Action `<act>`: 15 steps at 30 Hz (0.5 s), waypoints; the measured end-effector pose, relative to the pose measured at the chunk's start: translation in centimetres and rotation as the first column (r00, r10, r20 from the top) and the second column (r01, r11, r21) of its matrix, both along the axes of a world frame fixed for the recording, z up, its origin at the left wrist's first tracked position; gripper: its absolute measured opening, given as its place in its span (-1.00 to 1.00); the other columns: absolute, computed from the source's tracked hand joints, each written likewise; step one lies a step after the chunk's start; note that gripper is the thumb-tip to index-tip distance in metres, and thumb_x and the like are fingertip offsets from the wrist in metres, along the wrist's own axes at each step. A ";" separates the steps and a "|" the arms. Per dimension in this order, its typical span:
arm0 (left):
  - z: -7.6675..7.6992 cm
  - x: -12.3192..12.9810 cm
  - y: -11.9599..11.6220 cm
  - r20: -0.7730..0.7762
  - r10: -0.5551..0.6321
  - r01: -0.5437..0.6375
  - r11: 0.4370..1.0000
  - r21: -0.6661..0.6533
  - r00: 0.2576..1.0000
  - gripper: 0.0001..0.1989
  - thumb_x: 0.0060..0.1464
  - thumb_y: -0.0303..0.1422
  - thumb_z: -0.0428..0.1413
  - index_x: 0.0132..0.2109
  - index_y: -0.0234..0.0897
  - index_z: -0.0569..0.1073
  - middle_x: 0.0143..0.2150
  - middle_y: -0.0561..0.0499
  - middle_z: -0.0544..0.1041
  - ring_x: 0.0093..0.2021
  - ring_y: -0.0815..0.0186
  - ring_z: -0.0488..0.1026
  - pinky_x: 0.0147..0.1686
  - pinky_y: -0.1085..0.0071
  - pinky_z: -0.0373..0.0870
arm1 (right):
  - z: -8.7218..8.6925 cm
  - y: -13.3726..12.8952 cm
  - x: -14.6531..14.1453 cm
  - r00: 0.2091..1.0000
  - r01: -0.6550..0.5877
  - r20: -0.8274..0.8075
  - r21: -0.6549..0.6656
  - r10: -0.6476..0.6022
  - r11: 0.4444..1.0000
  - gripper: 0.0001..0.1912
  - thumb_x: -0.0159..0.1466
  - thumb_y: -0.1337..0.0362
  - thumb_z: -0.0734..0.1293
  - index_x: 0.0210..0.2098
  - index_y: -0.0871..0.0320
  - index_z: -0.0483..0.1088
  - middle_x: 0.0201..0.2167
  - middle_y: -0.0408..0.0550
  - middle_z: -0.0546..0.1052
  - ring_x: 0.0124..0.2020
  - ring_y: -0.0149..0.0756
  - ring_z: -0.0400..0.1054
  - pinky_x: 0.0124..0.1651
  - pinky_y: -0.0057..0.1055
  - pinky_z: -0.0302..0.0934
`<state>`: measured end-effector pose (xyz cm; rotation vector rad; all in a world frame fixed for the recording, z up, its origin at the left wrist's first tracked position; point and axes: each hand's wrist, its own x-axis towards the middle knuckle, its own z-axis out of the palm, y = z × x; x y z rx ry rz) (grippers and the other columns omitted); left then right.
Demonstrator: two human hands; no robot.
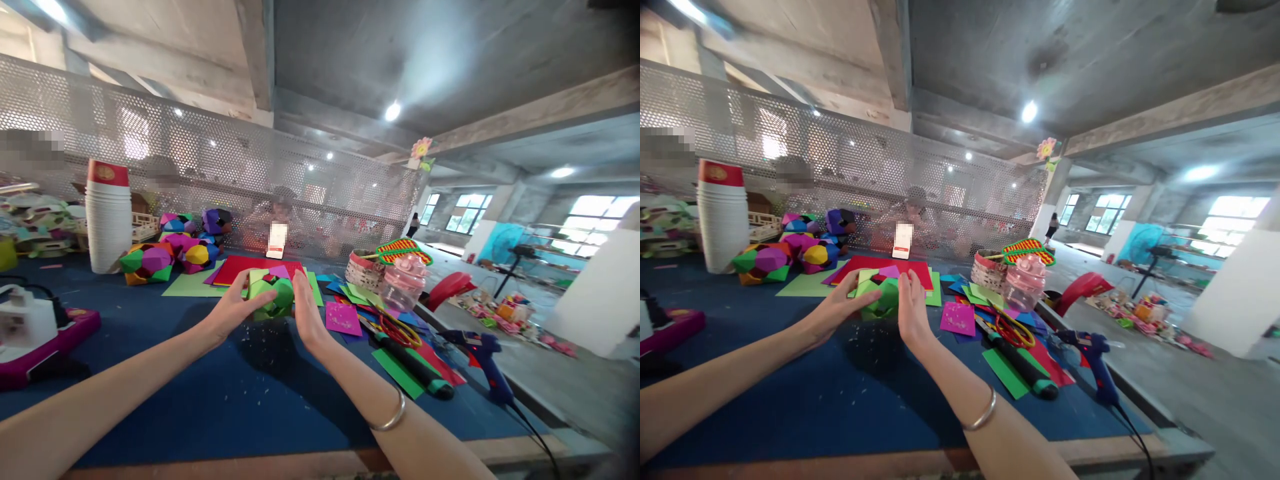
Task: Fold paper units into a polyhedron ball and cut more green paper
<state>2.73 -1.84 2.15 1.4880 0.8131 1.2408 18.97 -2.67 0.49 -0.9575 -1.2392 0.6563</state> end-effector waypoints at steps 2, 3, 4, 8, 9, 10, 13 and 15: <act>0.5 0.0 -0.5 0.057 -0.051 0.060 0.984 -0.167 0.997 -0.41 0.01 -0.01 0.32 0.10 -0.15 0.38 -0.01 -0.09 0.56 -0.14 0.17 0.57 -0.27 0.34 0.51 | 0.2 -0.4 0.1 0.999 0.010 0.053 -0.018 -0.009 1.000 -0.26 0.31 -0.24 0.28 0.34 0.00 0.30 0.40 0.02 0.26 0.46 -0.07 0.02 0.46 -0.05 -0.15; 0.6 -0.1 -0.7 0.070 -0.085 0.099 0.969 -0.226 0.994 -0.42 0.03 0.04 0.29 0.09 -0.15 0.40 -0.03 -0.09 0.57 -0.17 0.17 0.58 -0.30 0.33 0.51 | 0.3 -0.7 0.1 0.997 0.004 0.082 -0.011 -0.003 1.000 -0.27 0.32 -0.23 0.27 0.36 -0.01 0.27 0.41 0.02 0.25 0.45 -0.09 0.03 0.46 -0.07 -0.15; 0.6 -0.1 -0.8 0.080 -0.121 0.138 0.953 -0.269 0.989 -0.41 0.05 0.09 0.25 0.09 -0.15 0.41 -0.05 -0.10 0.59 -0.20 0.16 0.58 -0.32 0.31 0.52 | 0.4 -1.0 0.0 0.994 -0.014 0.107 0.007 0.013 1.000 -0.29 0.34 -0.21 0.26 0.36 -0.02 0.26 0.41 0.02 0.25 0.44 -0.10 0.05 0.45 -0.07 -0.13; -0.1 -0.5 -0.6 0.069 -0.209 0.220 0.908 -0.356 0.976 -0.32 0.07 0.23 0.14 0.12 -0.16 0.46 -0.10 -0.12 0.62 -0.28 0.15 0.56 -0.37 0.23 0.54 | 0.5 -1.6 -0.5 0.988 -0.078 0.136 0.065 0.069 0.995 -0.42 0.35 -0.13 0.30 0.26 -0.02 0.37 0.32 0.00 0.37 0.37 -0.09 0.17 0.38 -0.09 0.02; -0.3 -0.5 -0.5 0.052 -0.204 0.210 0.914 -0.348 0.978 -0.32 0.06 0.24 0.14 0.12 -0.16 0.46 -0.09 -0.12 0.62 -0.27 0.14 0.57 -0.36 0.24 0.54 | 0.5 -1.6 -0.6 0.991 -0.075 0.120 0.067 0.067 0.995 -0.46 0.34 -0.12 0.31 0.20 -0.01 0.42 0.27 -0.01 0.42 0.33 -0.08 0.22 0.35 -0.10 0.07; -0.5 -0.5 -0.5 0.038 -0.192 0.193 0.925 -0.327 0.981 -0.32 0.05 0.23 0.16 0.12 -0.15 0.47 -0.07 -0.12 0.62 -0.22 0.13 0.57 -0.32 0.25 0.53 | 0.5 -1.6 -0.7 0.994 -0.067 0.095 0.066 0.061 0.996 -0.49 0.33 -0.12 0.32 0.14 -0.01 0.46 0.22 -0.03 0.46 0.28 -0.08 0.27 0.32 -0.11 0.11; -0.6 -0.4 -0.5 0.040 -0.115 0.121 0.963 -0.239 0.993 -0.32 0.05 0.15 0.24 0.18 -0.14 0.41 0.04 -0.12 0.60 -0.04 0.10 0.58 -0.20 0.30 0.51 | 0.6 -1.5 -1.0 0.999 -0.047 0.014 0.039 0.046 0.998 -0.54 0.30 -0.12 0.33 0.04 0.00 0.51 0.09 -0.04 0.55 0.19 -0.07 0.33 0.27 -0.13 0.18; -0.5 -0.1 -0.7 0.057 -0.062 0.072 0.976 -0.207 0.996 -0.26 0.06 0.12 0.24 0.27 -0.11 0.32 0.05 -0.10 0.58 -0.06 0.12 0.59 -0.20 0.32 0.49 | 0.5 -1.4 -1.1 0.999 -0.047 -0.015 0.018 0.048 0.999 -0.54 0.30 -0.12 0.32 0.03 0.01 0.50 0.06 -0.05 0.56 0.19 -0.06 0.33 0.26 -0.14 0.19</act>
